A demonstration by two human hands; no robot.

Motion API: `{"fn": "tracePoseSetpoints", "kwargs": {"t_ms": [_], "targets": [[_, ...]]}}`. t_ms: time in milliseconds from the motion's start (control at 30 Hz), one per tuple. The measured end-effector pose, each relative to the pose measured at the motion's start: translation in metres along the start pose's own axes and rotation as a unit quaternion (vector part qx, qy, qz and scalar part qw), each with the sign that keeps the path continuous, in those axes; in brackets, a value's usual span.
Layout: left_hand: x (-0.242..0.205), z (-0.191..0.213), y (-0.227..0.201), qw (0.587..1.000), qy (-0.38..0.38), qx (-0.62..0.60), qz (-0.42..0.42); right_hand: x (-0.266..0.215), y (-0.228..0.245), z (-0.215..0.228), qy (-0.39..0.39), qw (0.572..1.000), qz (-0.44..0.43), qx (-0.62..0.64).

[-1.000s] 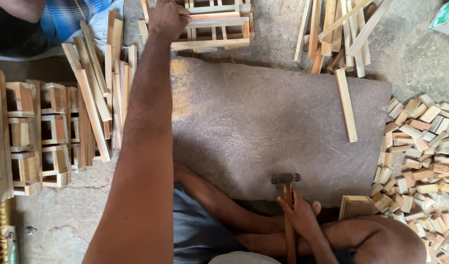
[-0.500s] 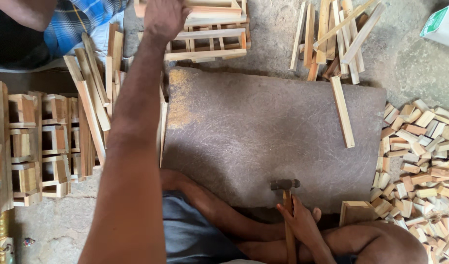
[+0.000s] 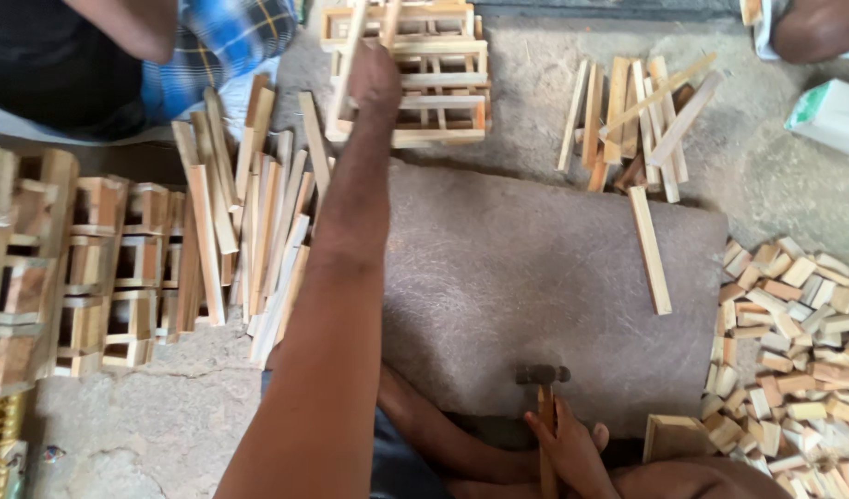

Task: The person sits on the floor and assembles small rectangular wooden frames by hand. They pick up thin wooden strips and small blocks, fit them together, and use a hammer to tap the joints into place. Completed frames are stacked nearby.

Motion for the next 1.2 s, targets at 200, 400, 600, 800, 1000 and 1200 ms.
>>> {"fn": "tracePoseSetpoints", "kwargs": {"t_ms": [200,400,600,800,1000,1200], "targets": [[-0.081,0.034,-0.032,0.986,-0.035,-0.081,-0.141,0.004,-0.011,-0.004,0.007,1.0,0.021,-0.015],[-0.266,0.105,0.035,0.964,0.07,-0.189,-0.173,0.005,-0.009,-0.005,-0.001,1.0,0.019,0.005],[-0.351,0.18,0.205,0.978,-0.077,-0.172,0.09,0.006,0.002,0.003,0.008,0.999,0.037,-0.019],[-0.426,0.143,0.282,0.965,-0.064,-0.126,0.222,-0.003,0.013,0.007,-0.004,0.999,0.042,0.002],[-0.419,0.138,0.303,0.967,-0.183,-0.055,0.166,-0.009,0.013,0.005,-0.011,0.997,0.078,0.013],[-0.409,0.097,0.327,0.958,0.005,0.002,0.288,-0.008,0.015,0.007,-0.064,0.978,0.166,-0.112]]}}
Point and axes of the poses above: each hand's wrist, its own x-axis towards the middle knuckle, its own z-axis out of the back of the hand, y = z × x, the point moved 8 cm from there along x, towards the middle knuckle, and after that the axes turned 1 degree about -x, right-handed, at the moved point
